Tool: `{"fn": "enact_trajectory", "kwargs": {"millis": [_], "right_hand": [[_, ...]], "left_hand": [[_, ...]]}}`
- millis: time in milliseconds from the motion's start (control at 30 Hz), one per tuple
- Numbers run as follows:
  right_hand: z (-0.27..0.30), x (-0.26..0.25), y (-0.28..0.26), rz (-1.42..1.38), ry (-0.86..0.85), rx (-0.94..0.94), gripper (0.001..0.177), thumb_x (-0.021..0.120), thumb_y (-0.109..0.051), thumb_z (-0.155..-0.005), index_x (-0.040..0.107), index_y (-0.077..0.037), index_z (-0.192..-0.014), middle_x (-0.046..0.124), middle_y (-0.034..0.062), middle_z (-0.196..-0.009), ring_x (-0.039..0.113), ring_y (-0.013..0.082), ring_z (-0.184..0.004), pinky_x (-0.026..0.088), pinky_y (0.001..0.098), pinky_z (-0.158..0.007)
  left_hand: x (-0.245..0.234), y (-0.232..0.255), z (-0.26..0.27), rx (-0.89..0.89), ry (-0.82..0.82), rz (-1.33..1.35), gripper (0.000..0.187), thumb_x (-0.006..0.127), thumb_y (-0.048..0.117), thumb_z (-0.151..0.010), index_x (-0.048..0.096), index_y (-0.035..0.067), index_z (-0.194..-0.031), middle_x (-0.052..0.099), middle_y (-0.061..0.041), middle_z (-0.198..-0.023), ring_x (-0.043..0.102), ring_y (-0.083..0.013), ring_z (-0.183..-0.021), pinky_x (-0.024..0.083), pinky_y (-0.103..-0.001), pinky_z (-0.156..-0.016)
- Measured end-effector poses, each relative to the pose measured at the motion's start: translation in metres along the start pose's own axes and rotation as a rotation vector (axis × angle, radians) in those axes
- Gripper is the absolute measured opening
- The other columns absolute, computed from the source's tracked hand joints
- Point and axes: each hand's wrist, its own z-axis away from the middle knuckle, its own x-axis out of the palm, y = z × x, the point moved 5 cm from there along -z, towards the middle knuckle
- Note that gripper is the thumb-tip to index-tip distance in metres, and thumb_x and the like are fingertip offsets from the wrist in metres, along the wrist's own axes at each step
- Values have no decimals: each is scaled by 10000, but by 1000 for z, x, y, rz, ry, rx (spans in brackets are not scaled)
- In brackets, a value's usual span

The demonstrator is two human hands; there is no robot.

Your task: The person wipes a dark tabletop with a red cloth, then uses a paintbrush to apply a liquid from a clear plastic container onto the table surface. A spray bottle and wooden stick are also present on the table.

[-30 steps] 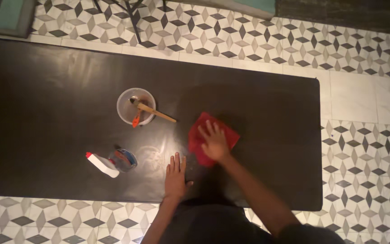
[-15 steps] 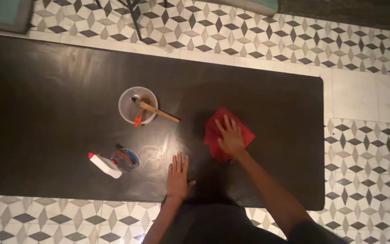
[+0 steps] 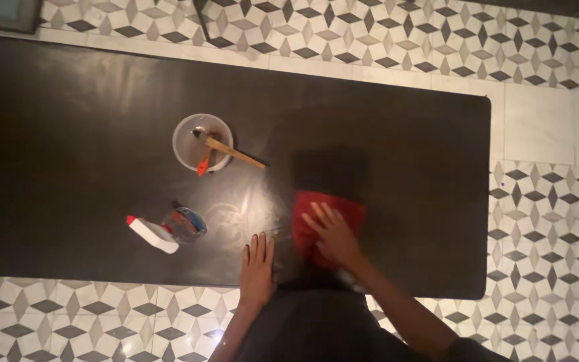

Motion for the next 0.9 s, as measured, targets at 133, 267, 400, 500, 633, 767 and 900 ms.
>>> {"fn": "enact_trajectory", "kwargs": {"millis": [133, 267, 400, 500, 633, 767, 900], "right_hand": [[18, -19, 41, -7, 64, 133, 885, 734, -177, -755, 391, -188, -1571, 264, 209, -1657, 283, 474, -1476, 304, 656, -1129], [-33, -10, 56, 45, 109, 244, 839, 729, -225, -797, 398, -222, -1569, 258, 193, -1663, 304, 476, -1479, 317, 658, -1123], [-72, 8, 22, 72, 93, 139, 851, 737, -266, -788, 396, -202, -1565, 260, 224, -1651, 313, 506, -1447, 323, 668, -1102], [-70, 14, -8, 44, 60, -35, 854, 739, -265, -780, 402, -182, -1562, 276, 240, -1640, 311, 517, -1442, 313, 670, -1116], [-16, 11, -33, -54, 31, -225, 867, 726, -232, -771, 410, -184, -1577, 292, 224, -1658, 332, 458, -1472, 319, 637, -1170], [27, 6, -5, 85, -194, -162, 900, 755, -224, -713, 407, -189, -1543, 255, 210, -1639, 296, 439, -1485, 292, 617, -1163], [12, -5, 30, 141, -94, -74, 892, 768, -245, -748, 402, -193, -1560, 241, 203, -1647, 290, 437, -1482, 287, 620, -1148]], "left_hand": [[3, 0, 3, 5, -25, 2, 947, 812, 159, -757, 289, 43, -1538, 172, -235, -1648, 152, -392, -1534, 188, -540, -1216], [11, -4, 1, -1, -42, 32, 931, 805, 172, -762, 292, 50, -1529, 155, -229, -1648, 145, -387, -1530, 196, -543, -1209], [23, -10, 4, -1, 7, 40, 908, 794, 194, -772, 316, 59, -1531, 176, -219, -1657, 162, -384, -1540, 222, -543, -1210], [32, -6, 5, -16, 103, -73, 866, 757, 142, -793, 333, 51, -1542, 196, -225, -1670, 184, -383, -1549, 233, -531, -1219], [44, 5, 22, -81, 55, 3, 894, 742, 148, -780, 293, 18, -1541, 181, -229, -1648, 165, -394, -1532, 213, -545, -1214], [49, 15, 43, -136, 24, 43, 885, 733, 158, -788, 283, 21, -1538, 164, -243, -1640, 149, -399, -1527, 205, -551, -1203], [55, 17, 53, -155, 113, 56, 854, 724, 146, -795, 308, 22, -1530, 187, -250, -1639, 166, -409, -1527, 219, -549, -1199]]}}
